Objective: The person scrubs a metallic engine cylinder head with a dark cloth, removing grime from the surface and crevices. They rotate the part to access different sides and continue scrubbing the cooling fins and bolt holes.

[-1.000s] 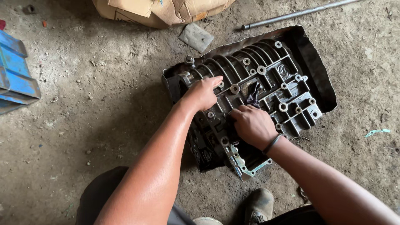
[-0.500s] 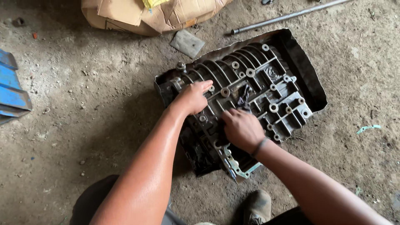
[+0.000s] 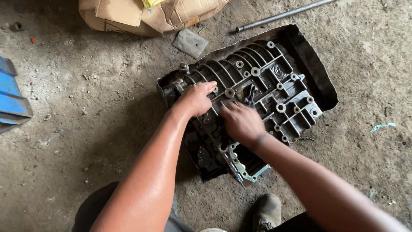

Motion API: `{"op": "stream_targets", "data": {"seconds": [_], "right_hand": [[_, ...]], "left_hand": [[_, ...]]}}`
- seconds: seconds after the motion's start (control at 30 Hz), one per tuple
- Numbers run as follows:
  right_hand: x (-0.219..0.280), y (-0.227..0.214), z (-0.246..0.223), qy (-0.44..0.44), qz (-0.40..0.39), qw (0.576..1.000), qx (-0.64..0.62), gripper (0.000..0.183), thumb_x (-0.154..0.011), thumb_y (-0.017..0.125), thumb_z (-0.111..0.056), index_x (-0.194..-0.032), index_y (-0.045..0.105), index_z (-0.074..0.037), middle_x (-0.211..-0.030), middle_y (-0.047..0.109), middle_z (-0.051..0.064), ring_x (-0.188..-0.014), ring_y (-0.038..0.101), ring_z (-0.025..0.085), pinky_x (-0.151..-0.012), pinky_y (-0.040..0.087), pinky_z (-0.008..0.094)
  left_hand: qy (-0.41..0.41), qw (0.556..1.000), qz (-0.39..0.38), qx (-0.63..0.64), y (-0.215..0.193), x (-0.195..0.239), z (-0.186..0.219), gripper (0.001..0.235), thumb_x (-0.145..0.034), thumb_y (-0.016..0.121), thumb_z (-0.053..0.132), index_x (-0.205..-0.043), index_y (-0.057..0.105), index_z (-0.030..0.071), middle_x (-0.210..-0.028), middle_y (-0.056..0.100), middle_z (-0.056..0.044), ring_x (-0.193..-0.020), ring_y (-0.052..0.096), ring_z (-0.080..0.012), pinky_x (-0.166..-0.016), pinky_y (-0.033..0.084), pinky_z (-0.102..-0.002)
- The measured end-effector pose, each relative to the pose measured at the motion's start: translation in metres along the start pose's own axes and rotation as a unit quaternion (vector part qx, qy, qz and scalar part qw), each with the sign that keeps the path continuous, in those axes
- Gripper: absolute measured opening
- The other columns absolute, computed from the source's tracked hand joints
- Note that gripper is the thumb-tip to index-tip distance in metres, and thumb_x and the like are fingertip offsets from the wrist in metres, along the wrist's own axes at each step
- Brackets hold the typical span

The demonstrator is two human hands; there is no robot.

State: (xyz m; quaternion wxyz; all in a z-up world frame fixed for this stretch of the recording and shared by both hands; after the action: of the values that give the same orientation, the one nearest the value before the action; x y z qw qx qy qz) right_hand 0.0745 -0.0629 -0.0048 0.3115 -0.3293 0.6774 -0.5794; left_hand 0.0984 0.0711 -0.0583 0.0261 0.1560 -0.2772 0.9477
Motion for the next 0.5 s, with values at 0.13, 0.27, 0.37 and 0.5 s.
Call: {"op": "stream_targets", "data": {"seconds": [0.13,0.27,0.37,0.5], "right_hand": [[-0.029,0.005,-0.006,0.039,0.061,0.997,-0.006,0.013,-0.082,0.063,-0.009,-0.093,0.071,-0.009,-0.093,0.07,0.008,-0.093,0.069,0.027,-0.075,0.059,0.041],[0.01,0.001,0.008,-0.021,-0.04,0.997,-0.059,0.02,-0.084,0.059,-0.006,-0.098,0.072,-0.011,-0.086,0.068,0.008,-0.085,0.068,0.026,-0.072,0.058,0.04],[0.021,0.008,0.014,-0.024,-0.091,0.994,-0.056,0.012,-0.092,0.06,-0.013,-0.098,0.07,-0.01,-0.086,0.068,0.007,-0.082,0.068,0.024,-0.07,0.057,0.04],[-0.016,0.006,0.001,0.006,0.081,0.997,0.001,0.011,-0.083,0.063,-0.01,-0.092,0.069,-0.009,-0.089,0.068,0.009,-0.088,0.068,0.028,-0.07,0.058,0.041]], "left_hand": [[0.015,1.0,0.007,-0.011,0.0,0.0,0.002,0.066,-0.081,0.045,-0.006,-0.146,0.052,0.008,-0.149,0.054,-0.01,-0.138,0.053,-0.0204,-0.117,0.038,-0.029],[0.029,0.999,0.003,0.027,0.003,-0.002,0.0,0.068,-0.08,0.043,-0.009,-0.146,0.051,0.007,-0.148,0.055,-0.01,-0.138,0.054,-0.02,-0.116,0.038,-0.029],[0.023,0.999,-0.002,0.034,0.003,-0.004,0.0,0.073,-0.076,0.043,-0.012,-0.146,0.049,0.007,-0.148,0.052,-0.008,-0.137,0.053,-0.0192,-0.114,0.037,-0.029],[-0.018,0.999,-0.004,-0.028,0.002,-0.004,0.0,0.068,-0.081,0.049,-0.006,-0.147,0.05,0.012,-0.148,0.054,-0.008,-0.137,0.052,-0.021,-0.115,0.039,-0.03]]}}
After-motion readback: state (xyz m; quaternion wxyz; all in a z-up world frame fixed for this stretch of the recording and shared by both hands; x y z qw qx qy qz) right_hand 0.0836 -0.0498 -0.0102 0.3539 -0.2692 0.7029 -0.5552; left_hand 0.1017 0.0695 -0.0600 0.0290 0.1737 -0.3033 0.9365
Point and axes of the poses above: each hand's wrist, its own x-axis away from the middle knuckle, its own y-axis out of the palm, z = x × y, the point moved 8 cm from there along -x, towards the middle knuckle
